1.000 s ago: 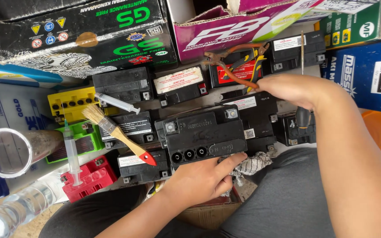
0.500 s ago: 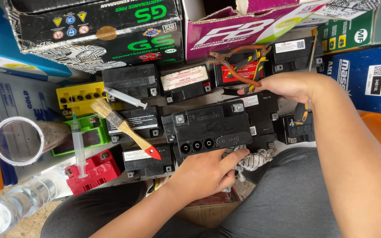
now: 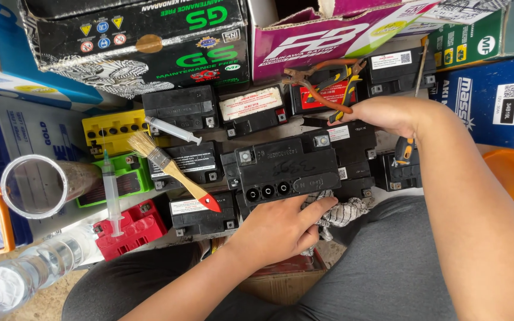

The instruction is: Cleaning and inspecting battery components using a cloth and a brush

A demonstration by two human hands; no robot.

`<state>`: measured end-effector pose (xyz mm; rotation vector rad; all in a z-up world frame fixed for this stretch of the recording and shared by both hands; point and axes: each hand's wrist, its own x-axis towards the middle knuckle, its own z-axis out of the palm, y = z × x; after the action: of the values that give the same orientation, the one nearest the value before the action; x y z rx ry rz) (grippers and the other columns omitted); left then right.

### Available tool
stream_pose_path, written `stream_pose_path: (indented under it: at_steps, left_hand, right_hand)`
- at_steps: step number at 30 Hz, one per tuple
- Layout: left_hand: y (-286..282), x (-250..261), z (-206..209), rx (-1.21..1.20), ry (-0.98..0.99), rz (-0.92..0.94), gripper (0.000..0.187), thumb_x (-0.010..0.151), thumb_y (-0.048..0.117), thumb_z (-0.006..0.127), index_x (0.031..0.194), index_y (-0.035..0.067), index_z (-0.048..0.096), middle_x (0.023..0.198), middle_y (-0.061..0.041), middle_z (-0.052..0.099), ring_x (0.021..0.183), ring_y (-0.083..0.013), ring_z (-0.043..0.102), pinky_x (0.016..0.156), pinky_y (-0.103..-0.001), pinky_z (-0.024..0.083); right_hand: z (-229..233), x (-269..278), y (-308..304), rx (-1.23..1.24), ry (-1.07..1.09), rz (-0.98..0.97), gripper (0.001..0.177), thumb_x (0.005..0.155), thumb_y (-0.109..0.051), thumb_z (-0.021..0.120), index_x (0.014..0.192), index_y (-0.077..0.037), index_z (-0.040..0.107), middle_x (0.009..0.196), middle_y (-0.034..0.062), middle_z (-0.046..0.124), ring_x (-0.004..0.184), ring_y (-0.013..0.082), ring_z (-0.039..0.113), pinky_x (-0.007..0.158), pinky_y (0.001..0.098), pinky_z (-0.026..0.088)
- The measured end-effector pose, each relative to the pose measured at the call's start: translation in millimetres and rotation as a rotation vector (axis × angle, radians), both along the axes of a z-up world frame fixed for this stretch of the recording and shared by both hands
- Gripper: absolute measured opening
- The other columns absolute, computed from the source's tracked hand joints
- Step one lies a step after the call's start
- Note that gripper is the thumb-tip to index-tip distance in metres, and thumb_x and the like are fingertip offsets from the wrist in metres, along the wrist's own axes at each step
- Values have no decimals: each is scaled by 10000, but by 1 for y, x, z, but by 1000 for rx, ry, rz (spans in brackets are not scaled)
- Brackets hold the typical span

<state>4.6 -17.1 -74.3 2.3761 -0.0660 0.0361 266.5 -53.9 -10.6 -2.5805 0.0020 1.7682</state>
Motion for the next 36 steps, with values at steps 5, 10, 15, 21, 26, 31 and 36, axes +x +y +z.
stream_pose_path:
  at_steps: [5,10,15,21,26,31,36]
  left_hand:
    - [1,2,1,4,-39,4,517,885,136,595,1401,147,553,1165,-154,628,785,-388,691,491,-509,526]
    - [1,2,2,6,-17,-2,518,884,133,579,1401,138,560,1067,-151,615,755,-379,676,491,-502,518]
    - [1,2,3,8,-24,-2,510,888,130,579,1397,134,569,1009,-149,612,721,-384,666,492,-507,511]
    - [-3,-1,-11,28,-72,12,501,898,173,556,1399,169,548,1146,-174,604,793,-389,700,594,-489,570]
    - [-4,-2,-18,33,-85,20,475,912,214,516,1386,196,537,1221,-189,587,841,-384,725,677,-468,612]
    - [-4,-1,-17,25,-93,24,465,914,214,505,1376,194,544,1225,-197,589,840,-390,726,679,-477,613]
    - [-4,-1,-15,25,-97,24,458,914,214,507,1368,180,553,1223,-207,596,842,-394,729,674,-478,613]
  right_hand:
    - [4,1,-2,5,23,-11,800,882,-479,532,1619,-258,312,1733,-56,210,1597,158,190,1289,431,158]
    - [-17,12,-14,173,109,-77,632,934,-337,520,1533,-142,469,1666,-41,403,1540,110,320,1258,341,228]
    - [-12,7,-13,149,75,-53,733,906,-420,534,1589,-201,382,1718,-59,270,1586,120,212,1289,371,154]
    - [-25,11,-24,250,57,-1,582,974,-434,523,1460,-115,503,1576,128,380,1469,282,269,1189,482,181]
    - [0,3,-19,340,108,35,764,994,-571,461,1586,-93,382,1697,226,194,1577,378,77,1223,633,67]
    - [11,-1,-12,266,82,82,698,1024,-402,451,1583,-4,322,1684,285,181,1581,418,89,1260,604,77]
    - [4,4,-16,237,48,116,726,996,-466,501,1570,-36,387,1671,259,257,1578,395,148,1252,609,102]
